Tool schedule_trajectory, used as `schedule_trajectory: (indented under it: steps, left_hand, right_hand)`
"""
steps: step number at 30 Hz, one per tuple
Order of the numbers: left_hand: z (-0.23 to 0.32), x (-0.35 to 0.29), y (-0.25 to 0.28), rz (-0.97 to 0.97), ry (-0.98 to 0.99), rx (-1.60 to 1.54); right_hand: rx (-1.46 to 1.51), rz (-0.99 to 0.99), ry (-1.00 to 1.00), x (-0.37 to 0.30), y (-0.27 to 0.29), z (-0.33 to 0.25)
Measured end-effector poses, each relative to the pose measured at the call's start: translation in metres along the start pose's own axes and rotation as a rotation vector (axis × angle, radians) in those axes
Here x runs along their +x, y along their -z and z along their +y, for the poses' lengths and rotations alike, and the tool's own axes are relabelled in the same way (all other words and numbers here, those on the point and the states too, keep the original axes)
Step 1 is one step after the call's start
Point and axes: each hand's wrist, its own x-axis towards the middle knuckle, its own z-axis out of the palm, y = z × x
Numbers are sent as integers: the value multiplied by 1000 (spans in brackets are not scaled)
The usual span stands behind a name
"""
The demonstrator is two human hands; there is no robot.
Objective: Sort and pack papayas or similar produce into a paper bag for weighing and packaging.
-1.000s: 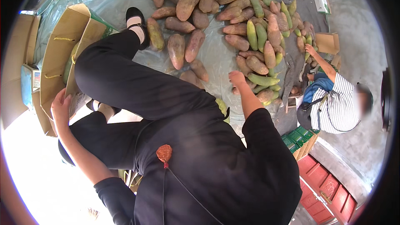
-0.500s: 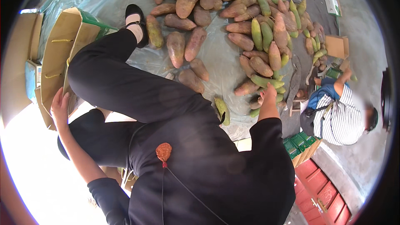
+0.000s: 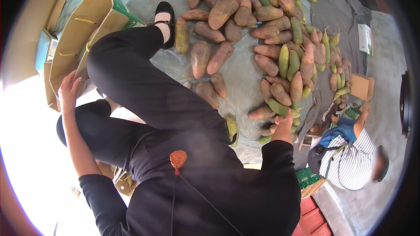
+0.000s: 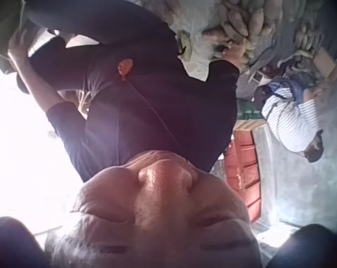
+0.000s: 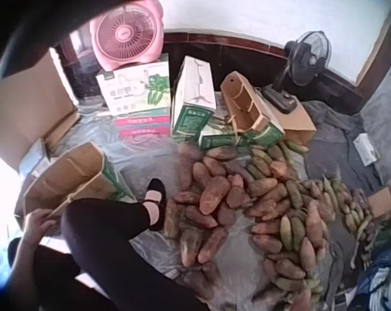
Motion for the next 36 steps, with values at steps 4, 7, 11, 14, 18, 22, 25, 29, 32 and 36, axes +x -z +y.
schedule_trajectory:
  steps: [4, 7, 11, 14, 18, 22, 25, 29, 32, 36]
  left_hand:
    - [13, 7, -15, 2, -63, 32]
    - [9, 0, -5, 65, -117, 97]
    - [13, -8, 2, 72, -121, 131]
    - [16, -6, -1, 53, -138, 172]
    - [16, -7, -1, 74, -166, 202]
    - [17, -11, 3, 80, -131, 216]
    - [22, -10, 7, 77, -140, 222]
    - [24, -6, 9, 67, -147, 172]
    - [13, -12, 13, 86, -136, 158]
    - [19, -7, 13, 84, -116, 53]
  right_hand:
    - [80, -162, 18, 43, 26, -16]
    - [-51, -174, -7, 30, 5, 7]
    - [30, 80, -90, 15, -20, 16]
    - [-2, 53, -89, 25, -29, 30]
    - [-167, 43, -27, 10, -56, 50]
    - [-280, 5, 210, -21, -75, 60]
    - [-360, -68, 454, -46, -97, 72]
    - [-547, -473, 979, -96, -136, 83]
    - [-573, -820, 973, -225, -181, 96]
    - [-522, -1126, 1078, -349, -222, 87]
